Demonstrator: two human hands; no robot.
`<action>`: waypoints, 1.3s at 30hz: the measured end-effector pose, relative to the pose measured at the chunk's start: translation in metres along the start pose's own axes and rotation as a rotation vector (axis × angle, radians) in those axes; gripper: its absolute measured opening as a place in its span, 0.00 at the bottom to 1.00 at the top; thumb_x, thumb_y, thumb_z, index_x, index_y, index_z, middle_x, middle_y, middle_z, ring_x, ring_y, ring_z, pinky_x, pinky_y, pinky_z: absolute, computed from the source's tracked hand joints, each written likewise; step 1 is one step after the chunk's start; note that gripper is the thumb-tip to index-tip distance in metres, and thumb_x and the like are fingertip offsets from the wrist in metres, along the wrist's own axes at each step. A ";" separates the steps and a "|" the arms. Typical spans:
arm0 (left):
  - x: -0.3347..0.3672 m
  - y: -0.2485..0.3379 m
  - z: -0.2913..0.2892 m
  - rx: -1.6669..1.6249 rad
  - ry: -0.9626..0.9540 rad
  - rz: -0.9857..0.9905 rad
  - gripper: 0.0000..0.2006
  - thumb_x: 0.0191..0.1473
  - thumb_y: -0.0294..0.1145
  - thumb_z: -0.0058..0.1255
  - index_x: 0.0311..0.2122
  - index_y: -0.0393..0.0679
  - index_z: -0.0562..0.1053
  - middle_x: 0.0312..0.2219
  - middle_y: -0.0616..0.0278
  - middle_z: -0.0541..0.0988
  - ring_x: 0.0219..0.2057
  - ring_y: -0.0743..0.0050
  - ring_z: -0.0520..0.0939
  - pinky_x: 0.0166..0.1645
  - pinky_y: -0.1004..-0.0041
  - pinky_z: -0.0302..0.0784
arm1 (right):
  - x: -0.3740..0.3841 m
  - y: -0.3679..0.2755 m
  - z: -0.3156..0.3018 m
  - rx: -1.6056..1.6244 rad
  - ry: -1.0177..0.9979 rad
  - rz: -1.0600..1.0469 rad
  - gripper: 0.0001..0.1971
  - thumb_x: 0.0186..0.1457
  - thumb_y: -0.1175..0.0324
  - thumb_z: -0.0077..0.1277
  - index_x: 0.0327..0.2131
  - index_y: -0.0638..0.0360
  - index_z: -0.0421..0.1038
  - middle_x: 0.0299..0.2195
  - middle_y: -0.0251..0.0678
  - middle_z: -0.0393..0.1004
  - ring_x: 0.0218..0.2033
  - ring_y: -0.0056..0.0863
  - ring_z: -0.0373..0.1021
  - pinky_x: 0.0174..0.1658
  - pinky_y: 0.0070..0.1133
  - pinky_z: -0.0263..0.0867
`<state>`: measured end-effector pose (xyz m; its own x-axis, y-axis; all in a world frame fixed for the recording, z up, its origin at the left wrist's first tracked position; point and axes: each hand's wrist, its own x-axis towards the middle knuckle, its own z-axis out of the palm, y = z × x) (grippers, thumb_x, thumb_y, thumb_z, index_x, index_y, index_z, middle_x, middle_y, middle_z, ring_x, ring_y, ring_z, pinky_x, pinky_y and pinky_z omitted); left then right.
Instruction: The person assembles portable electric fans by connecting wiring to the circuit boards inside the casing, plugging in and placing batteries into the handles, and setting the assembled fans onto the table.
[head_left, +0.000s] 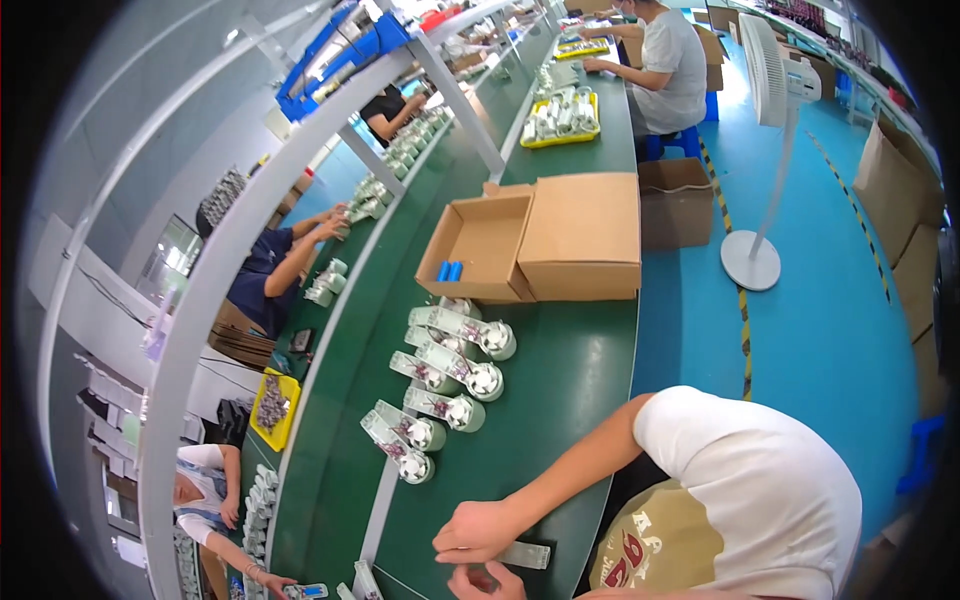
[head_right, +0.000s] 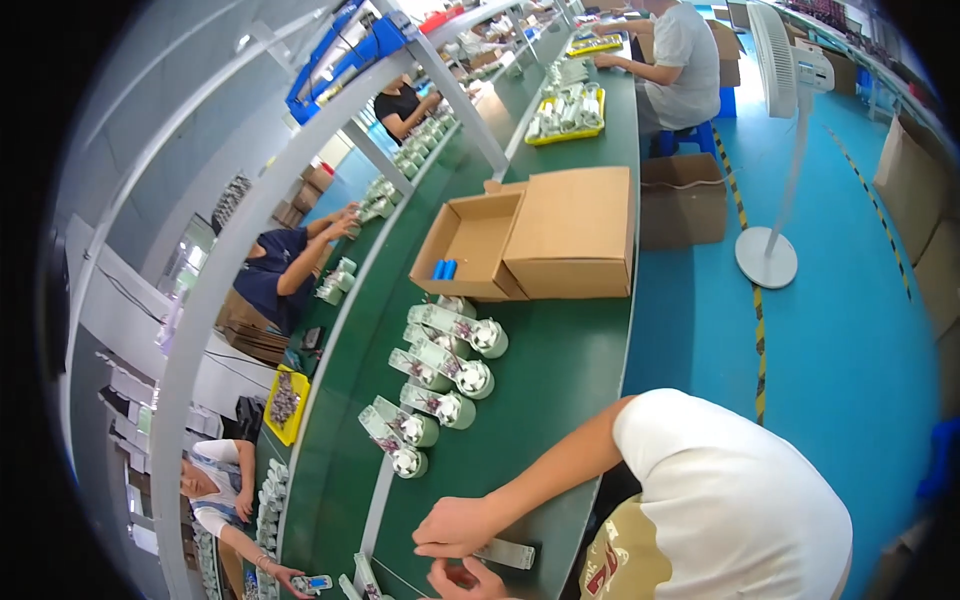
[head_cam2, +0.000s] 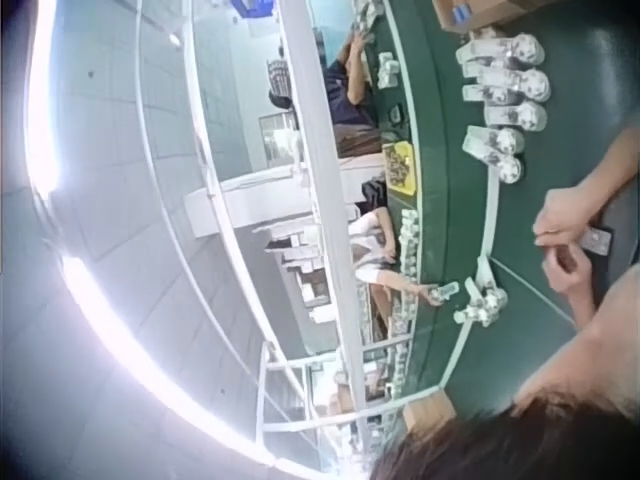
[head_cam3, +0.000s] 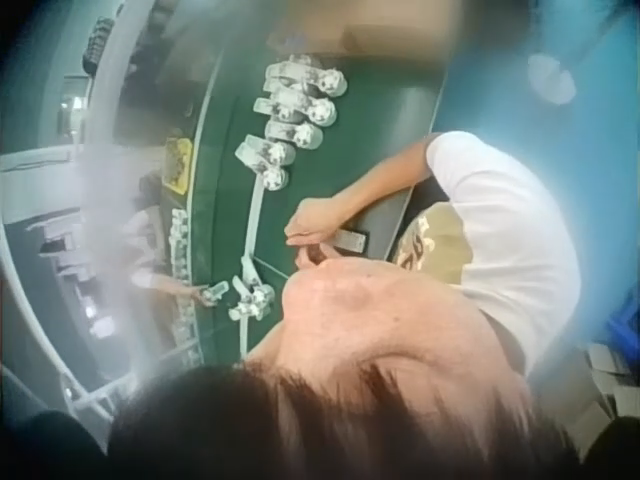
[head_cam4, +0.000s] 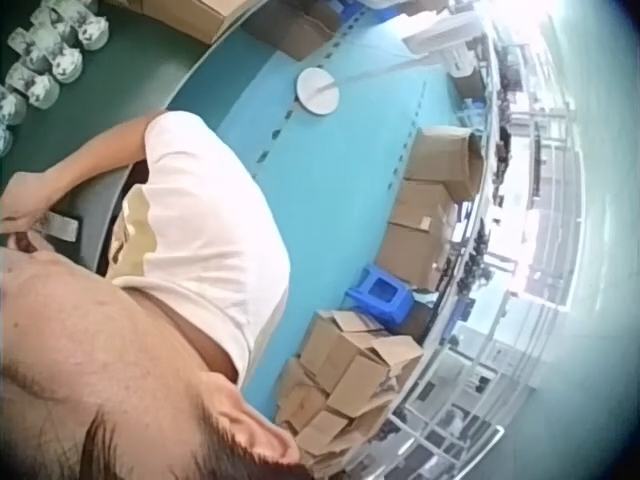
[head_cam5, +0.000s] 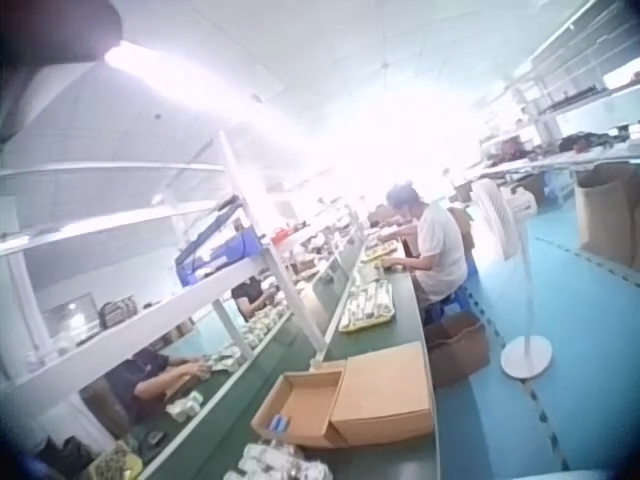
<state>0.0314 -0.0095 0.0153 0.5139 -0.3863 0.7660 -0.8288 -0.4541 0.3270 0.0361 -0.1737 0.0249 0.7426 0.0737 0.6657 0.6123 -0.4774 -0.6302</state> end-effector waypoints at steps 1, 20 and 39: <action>-0.012 -0.020 0.011 0.007 -0.017 -0.009 0.15 0.50 0.32 0.65 0.41 0.36 0.77 0.21 0.63 0.72 0.16 0.70 0.71 0.18 0.73 0.67 | 0.005 -0.001 0.008 0.039 0.010 -0.012 0.15 0.65 0.60 0.43 0.28 0.60 0.64 0.20 0.41 0.67 0.22 0.46 0.68 0.24 0.35 0.64; 0.010 0.011 0.042 -0.166 0.140 0.039 0.09 0.52 0.30 0.60 0.32 0.39 0.71 0.31 0.59 0.72 0.23 0.69 0.70 0.24 0.70 0.65 | -0.020 0.023 0.024 0.209 0.074 0.278 0.14 0.69 0.57 0.37 0.35 0.58 0.61 0.21 0.40 0.68 0.20 0.45 0.67 0.24 0.34 0.62; -0.011 0.008 0.044 -0.155 0.019 -0.140 0.11 0.52 0.30 0.63 0.31 0.40 0.70 0.37 0.58 0.71 0.28 0.71 0.71 0.24 0.75 0.65 | -0.024 0.032 0.025 0.324 0.078 0.364 0.16 0.70 0.56 0.35 0.34 0.58 0.62 0.18 0.42 0.65 0.18 0.44 0.64 0.22 0.34 0.60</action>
<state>0.0288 -0.0444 -0.0146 0.6237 -0.3121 0.7166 -0.7742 -0.3730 0.5113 0.0449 -0.1690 -0.0217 0.9088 -0.1192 0.3998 0.3794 -0.1627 -0.9108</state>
